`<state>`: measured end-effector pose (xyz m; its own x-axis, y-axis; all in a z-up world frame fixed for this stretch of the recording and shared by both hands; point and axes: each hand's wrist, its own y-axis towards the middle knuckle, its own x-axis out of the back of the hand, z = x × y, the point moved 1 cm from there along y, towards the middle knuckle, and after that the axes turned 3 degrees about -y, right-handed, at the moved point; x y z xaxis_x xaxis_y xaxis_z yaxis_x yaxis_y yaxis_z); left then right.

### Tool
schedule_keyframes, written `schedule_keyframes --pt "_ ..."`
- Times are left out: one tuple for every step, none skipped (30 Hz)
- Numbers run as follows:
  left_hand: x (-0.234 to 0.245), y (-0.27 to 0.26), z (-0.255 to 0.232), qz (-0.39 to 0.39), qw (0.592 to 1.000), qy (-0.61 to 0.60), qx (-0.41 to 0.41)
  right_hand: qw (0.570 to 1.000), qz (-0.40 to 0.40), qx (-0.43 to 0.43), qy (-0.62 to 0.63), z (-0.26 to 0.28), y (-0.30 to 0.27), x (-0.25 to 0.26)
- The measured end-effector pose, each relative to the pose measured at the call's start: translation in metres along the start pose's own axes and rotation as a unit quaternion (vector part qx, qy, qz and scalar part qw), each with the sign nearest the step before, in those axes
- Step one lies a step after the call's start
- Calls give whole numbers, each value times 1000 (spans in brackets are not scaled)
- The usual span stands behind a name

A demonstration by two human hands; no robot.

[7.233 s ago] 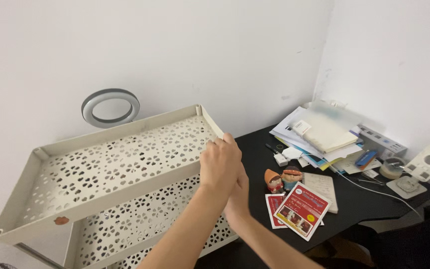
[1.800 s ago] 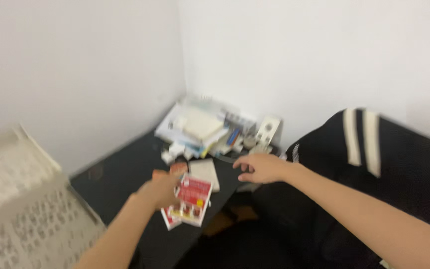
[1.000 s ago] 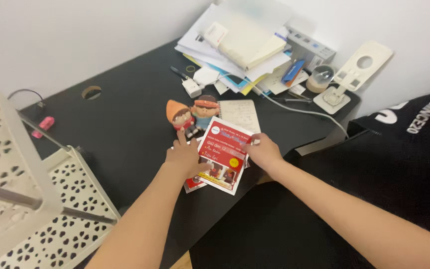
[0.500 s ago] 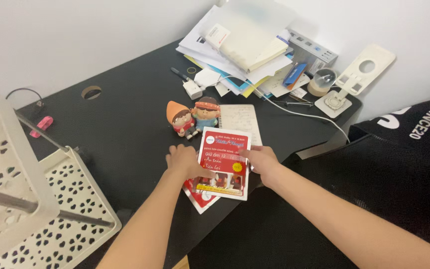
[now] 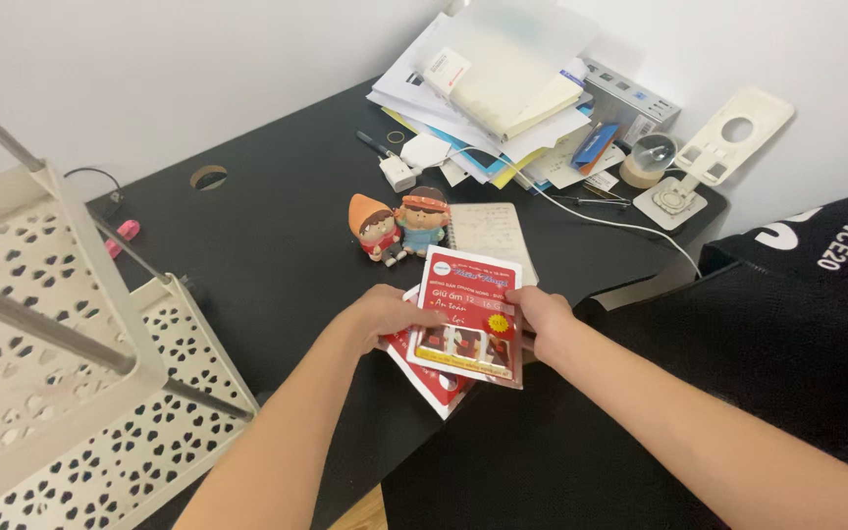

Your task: The person assembles a three-tier plastic storage rack by inserting metal poles into the trays and securing them with plastic caps. They then place a notebook, two figurines, and a pamphlet onto the top tier and move the completed rack across the room.

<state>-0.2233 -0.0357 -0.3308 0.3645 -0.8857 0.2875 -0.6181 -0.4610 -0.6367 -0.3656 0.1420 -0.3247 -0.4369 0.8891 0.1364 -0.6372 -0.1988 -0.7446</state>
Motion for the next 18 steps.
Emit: schedule_keyframes --pt "0 -2 0 -4 999 -43 5 1000 2 8 19 -1 -2 -1" --pt "-1 -4 1 -8 996 -86 9 999 5 -5 32 -4 -3 -3" --pt "-1 -6 2 -23 995 -96 15 999 9 -19 45 -10 -3 -7" --pt "-1 -9 4 -39 993 -106 21 998 12 -32 58 -15 -2 -9" --pt "-4 -12 6 -52 991 -117 28 997 34 -20 62 -22 -1 -11" --pt "-6 -14 7 -29 994 -104 26 996 55 -8 66 -29 0 -15" --pt "-6 -17 7 -8 995 -92 23 995 77 4 70 -35 1 -17" --pt "-6 -19 7 13 997 -79 20 996 79 28 19 -39 1 -14" --pt "-4 -22 8 21 998 -55 30 995 84 51 -31 -44 0 -13" --pt "-3 -26 10 28 998 -31 41 990 88 74 -81 -47 -1 -13" --pt "-4 -30 11 37 998 -7 52 987 86 89 -103 -50 -3 -10" --pt "-6 -35 11 39 999 -20 27 983 85 104 -124 -53 -7 -8" --pt "-8 -40 11 41 999 -33 1 979 83 120 -145 -54 -11 -6" --pt "-10 -45 11 42 998 -45 -25 979 80 123 -144 -53 -16 -4" --pt "-9 -51 9 44 998 -45 -25 979 78 126 -143 -50 -21 -2" --pt "-9 -57 7 46 998 -45 -24 979 76 130 -141 -47 -27 0" --pt "-10 -61 2 49 997 -46 -26 977 79 137 -144 -42 -33 4" --pt "-10 -66 -4 48 997 -53 -36 975 83 144 -146 -37 -39 8"
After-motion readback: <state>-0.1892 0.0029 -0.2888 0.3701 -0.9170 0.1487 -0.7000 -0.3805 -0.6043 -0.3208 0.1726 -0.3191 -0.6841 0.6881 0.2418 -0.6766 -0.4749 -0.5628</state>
